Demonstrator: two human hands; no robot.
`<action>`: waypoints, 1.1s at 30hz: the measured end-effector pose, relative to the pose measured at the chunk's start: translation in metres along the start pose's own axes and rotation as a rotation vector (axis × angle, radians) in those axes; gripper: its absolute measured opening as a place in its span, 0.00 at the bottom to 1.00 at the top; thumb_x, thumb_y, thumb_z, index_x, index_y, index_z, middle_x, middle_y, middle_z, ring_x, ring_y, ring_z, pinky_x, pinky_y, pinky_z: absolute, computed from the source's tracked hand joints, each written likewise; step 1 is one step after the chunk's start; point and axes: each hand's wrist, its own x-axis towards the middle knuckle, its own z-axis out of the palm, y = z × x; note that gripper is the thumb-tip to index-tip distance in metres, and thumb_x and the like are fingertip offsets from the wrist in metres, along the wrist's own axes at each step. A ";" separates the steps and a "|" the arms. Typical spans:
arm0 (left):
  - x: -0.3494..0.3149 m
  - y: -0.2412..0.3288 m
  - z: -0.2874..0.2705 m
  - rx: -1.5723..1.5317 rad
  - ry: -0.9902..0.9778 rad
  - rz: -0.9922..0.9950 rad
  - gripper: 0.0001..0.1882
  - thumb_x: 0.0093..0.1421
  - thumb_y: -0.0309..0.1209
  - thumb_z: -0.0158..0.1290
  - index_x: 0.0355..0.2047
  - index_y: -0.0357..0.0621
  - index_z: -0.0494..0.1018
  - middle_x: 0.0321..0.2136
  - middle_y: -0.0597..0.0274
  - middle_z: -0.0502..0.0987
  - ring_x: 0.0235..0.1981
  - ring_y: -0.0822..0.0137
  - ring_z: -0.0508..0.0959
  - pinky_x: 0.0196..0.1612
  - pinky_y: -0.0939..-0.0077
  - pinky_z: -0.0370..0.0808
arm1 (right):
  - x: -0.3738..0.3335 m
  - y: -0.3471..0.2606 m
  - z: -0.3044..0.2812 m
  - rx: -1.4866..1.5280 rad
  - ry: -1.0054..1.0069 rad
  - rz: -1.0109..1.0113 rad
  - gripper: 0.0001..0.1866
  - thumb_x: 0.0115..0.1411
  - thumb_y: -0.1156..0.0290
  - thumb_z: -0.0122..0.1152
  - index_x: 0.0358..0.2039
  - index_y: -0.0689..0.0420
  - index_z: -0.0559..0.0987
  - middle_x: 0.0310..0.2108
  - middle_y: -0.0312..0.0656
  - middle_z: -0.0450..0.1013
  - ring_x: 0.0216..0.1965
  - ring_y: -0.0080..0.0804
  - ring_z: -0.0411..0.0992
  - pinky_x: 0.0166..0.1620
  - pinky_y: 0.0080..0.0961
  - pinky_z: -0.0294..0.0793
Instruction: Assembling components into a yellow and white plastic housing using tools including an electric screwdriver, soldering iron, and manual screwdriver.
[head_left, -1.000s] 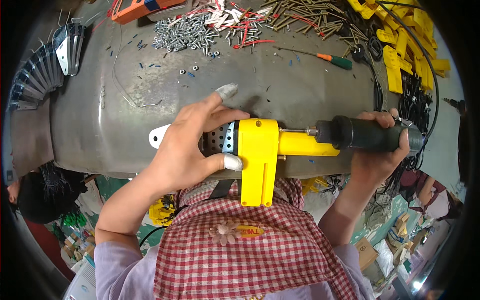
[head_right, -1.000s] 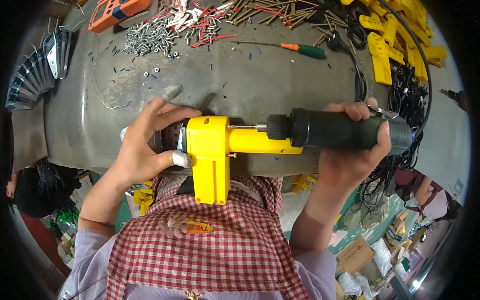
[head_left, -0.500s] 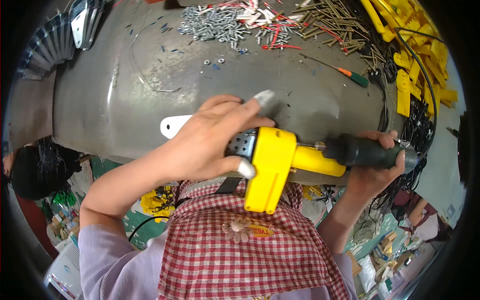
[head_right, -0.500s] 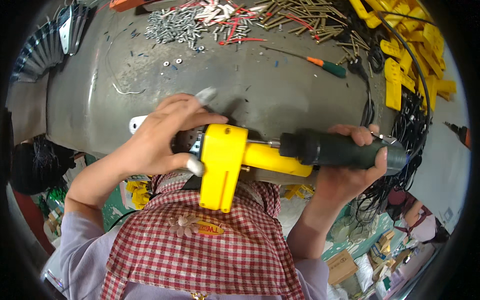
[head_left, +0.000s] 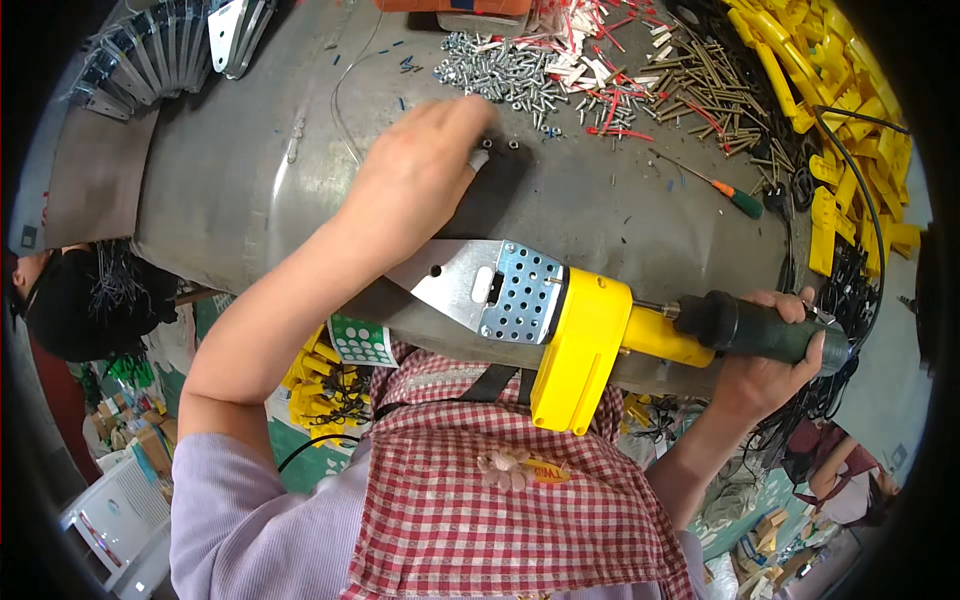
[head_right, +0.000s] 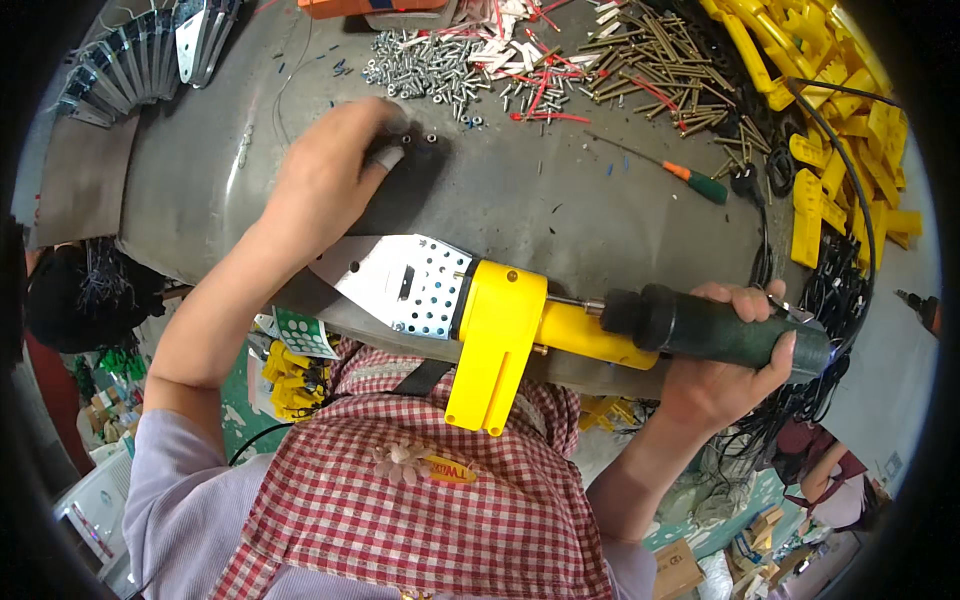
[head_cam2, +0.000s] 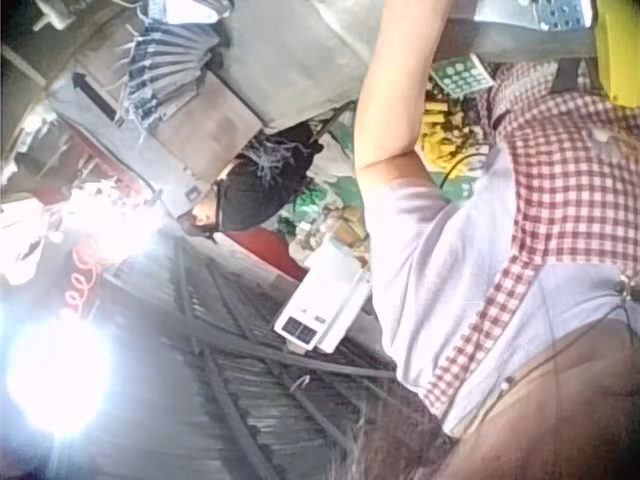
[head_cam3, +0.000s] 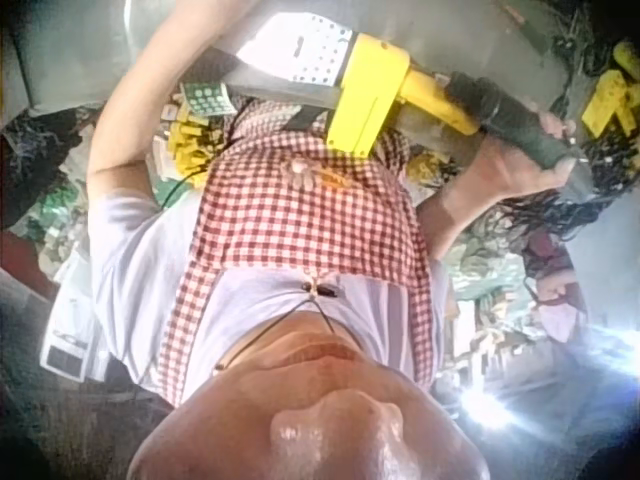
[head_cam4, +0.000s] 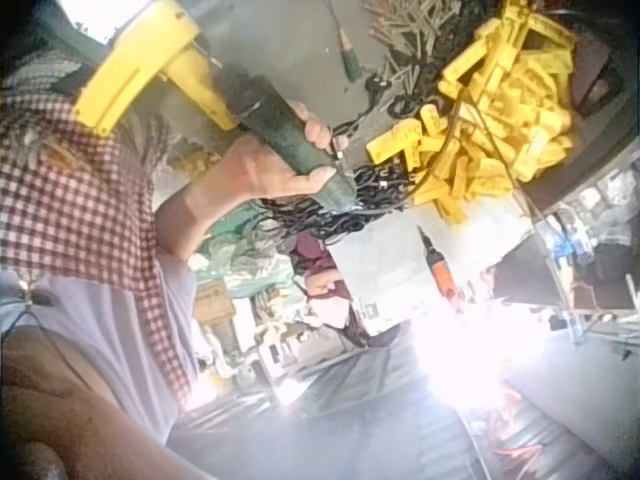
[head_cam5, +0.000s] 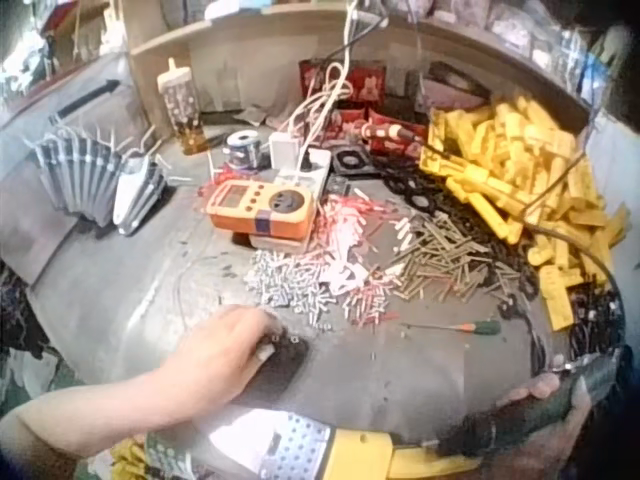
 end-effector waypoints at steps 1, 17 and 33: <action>0.003 -0.002 -0.001 0.002 -0.001 0.004 0.13 0.46 0.23 0.54 0.33 0.40 0.65 0.30 0.54 0.72 0.35 0.52 0.73 0.37 0.60 0.72 | 0.000 0.001 0.001 0.004 0.000 -0.003 0.21 0.60 0.59 0.47 0.50 0.56 0.64 0.35 0.34 0.63 0.40 0.27 0.65 0.53 0.35 0.62; -0.044 0.054 -0.003 -0.542 -0.138 -0.208 0.10 0.47 0.24 0.61 0.26 0.45 0.69 0.32 0.64 0.80 0.47 0.68 0.73 0.63 0.45 0.42 | -0.011 0.004 0.008 -0.092 0.105 -0.079 0.22 0.59 0.60 0.52 0.50 0.57 0.62 0.33 0.34 0.63 0.39 0.26 0.65 0.54 0.34 0.62; -0.044 0.053 0.002 -0.632 -0.066 -0.132 0.08 0.47 0.21 0.58 0.24 0.44 0.69 0.29 0.64 0.79 0.38 0.68 0.76 0.64 0.46 0.44 | -0.008 0.010 0.006 -0.008 0.051 -0.128 0.20 0.56 0.61 0.53 0.46 0.55 0.63 0.30 0.31 0.63 0.36 0.24 0.65 0.53 0.32 0.62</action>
